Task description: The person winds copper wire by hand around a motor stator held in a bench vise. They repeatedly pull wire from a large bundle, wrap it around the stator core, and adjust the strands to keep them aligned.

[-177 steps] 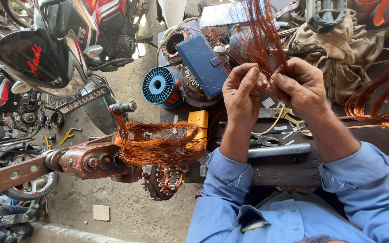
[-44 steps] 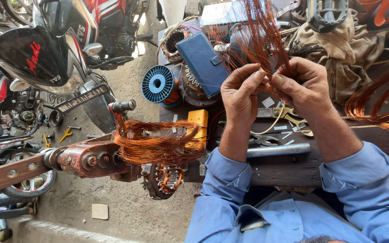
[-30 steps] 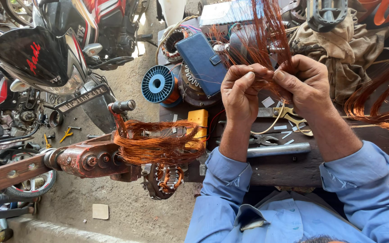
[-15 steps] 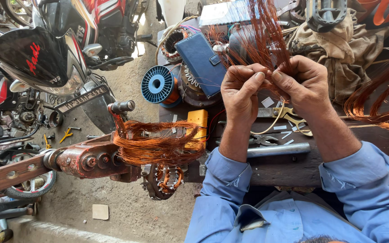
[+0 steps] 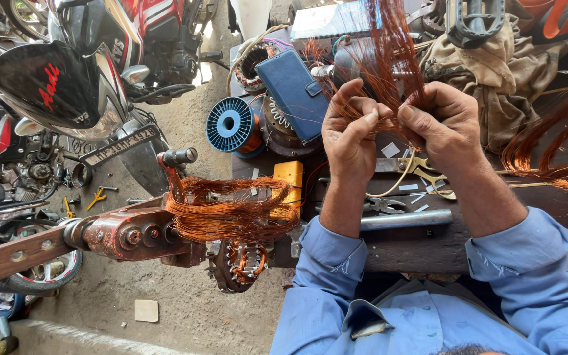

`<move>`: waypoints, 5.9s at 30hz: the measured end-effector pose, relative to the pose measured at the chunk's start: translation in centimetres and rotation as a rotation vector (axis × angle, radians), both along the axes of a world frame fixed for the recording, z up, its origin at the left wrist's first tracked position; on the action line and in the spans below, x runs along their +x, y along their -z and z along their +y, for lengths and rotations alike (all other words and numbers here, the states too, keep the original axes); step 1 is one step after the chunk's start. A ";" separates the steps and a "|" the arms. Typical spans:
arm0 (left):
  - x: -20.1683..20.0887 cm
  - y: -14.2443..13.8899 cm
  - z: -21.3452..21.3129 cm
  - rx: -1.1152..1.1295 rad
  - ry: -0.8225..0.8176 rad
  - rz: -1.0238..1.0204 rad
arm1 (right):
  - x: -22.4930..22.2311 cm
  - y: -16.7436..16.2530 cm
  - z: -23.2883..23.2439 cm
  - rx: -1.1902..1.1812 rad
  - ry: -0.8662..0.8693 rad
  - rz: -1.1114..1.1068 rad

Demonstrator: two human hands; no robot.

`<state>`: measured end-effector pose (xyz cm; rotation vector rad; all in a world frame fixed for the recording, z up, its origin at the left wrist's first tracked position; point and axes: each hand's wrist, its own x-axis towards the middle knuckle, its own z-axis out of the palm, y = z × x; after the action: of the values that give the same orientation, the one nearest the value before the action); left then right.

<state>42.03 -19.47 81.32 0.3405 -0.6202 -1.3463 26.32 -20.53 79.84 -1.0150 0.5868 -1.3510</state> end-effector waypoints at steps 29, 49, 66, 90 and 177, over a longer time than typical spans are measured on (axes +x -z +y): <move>-0.2 0.7 0.1 0.096 0.025 -0.103 | -0.1 -0.2 0.1 -0.055 0.010 0.084; 0.0 0.2 0.3 0.075 0.034 -0.060 | -0.2 -0.4 0.4 -0.035 -0.020 0.077; -0.3 0.3 0.2 0.098 -0.016 -0.105 | -0.2 0.0 0.3 -0.016 -0.016 0.076; -0.3 0.6 0.3 0.126 0.047 -0.130 | -0.2 -0.1 0.3 -0.027 -0.015 0.050; 0.2 -0.6 0.4 -0.021 0.065 0.041 | -0.5 1.0 0.2 -0.026 -0.061 0.063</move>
<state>42.24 -19.07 81.89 0.2766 -0.6151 -1.4044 25.83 -20.34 78.85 -1.0913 0.5820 -1.2795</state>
